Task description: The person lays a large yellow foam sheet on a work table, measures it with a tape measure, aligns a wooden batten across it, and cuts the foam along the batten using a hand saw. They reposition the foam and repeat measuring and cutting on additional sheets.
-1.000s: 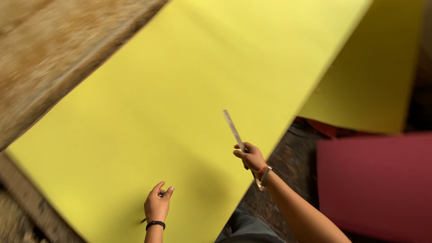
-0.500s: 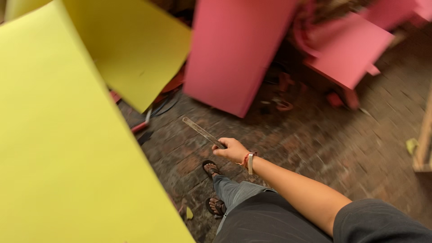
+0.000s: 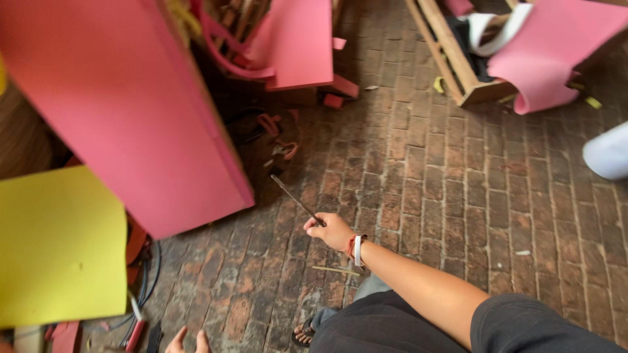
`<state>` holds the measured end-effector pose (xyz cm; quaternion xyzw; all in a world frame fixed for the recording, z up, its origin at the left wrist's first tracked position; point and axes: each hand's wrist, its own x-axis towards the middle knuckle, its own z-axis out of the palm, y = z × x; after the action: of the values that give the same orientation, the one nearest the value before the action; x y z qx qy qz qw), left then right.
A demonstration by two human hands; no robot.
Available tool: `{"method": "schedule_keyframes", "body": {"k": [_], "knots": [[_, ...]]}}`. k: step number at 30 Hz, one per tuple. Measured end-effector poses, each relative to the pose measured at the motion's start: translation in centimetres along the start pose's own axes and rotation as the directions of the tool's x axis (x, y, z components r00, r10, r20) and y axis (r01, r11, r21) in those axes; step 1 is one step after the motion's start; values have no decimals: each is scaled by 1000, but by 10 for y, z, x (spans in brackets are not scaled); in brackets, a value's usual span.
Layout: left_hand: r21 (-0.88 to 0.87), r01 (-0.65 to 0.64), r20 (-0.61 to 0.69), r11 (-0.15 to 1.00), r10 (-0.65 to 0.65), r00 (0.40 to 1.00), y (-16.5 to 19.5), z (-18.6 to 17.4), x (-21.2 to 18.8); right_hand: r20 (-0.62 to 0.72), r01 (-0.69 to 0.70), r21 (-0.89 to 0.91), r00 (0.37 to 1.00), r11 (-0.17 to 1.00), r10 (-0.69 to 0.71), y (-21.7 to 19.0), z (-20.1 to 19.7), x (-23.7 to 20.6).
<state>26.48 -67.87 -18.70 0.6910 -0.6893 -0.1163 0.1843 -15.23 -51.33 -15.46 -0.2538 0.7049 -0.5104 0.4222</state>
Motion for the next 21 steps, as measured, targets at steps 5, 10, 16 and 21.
{"method": "schedule_keyframes", "body": {"k": [5, 10, 16, 21], "knots": [[-275, -327, -30, 904, 332, 943, 138, 55, -40, -231, -3, 39, 973, 999, 12, 14, -118, -34], [-349, -483, 129, 803, 551, 824, 267, 84, -92, -413, 27, 247, 907, 969, 80, 34, -261, -106], [-529, -517, 376, 673, 732, 567, 432, 143, -162, -618, 119, 584, 707, 803, 345, 140, -368, -225], [-662, -627, 438, 411, 891, 121, 531, 207, -233, -608, 319, 790, 298, 524, 736, 236, -366, -334]]}}
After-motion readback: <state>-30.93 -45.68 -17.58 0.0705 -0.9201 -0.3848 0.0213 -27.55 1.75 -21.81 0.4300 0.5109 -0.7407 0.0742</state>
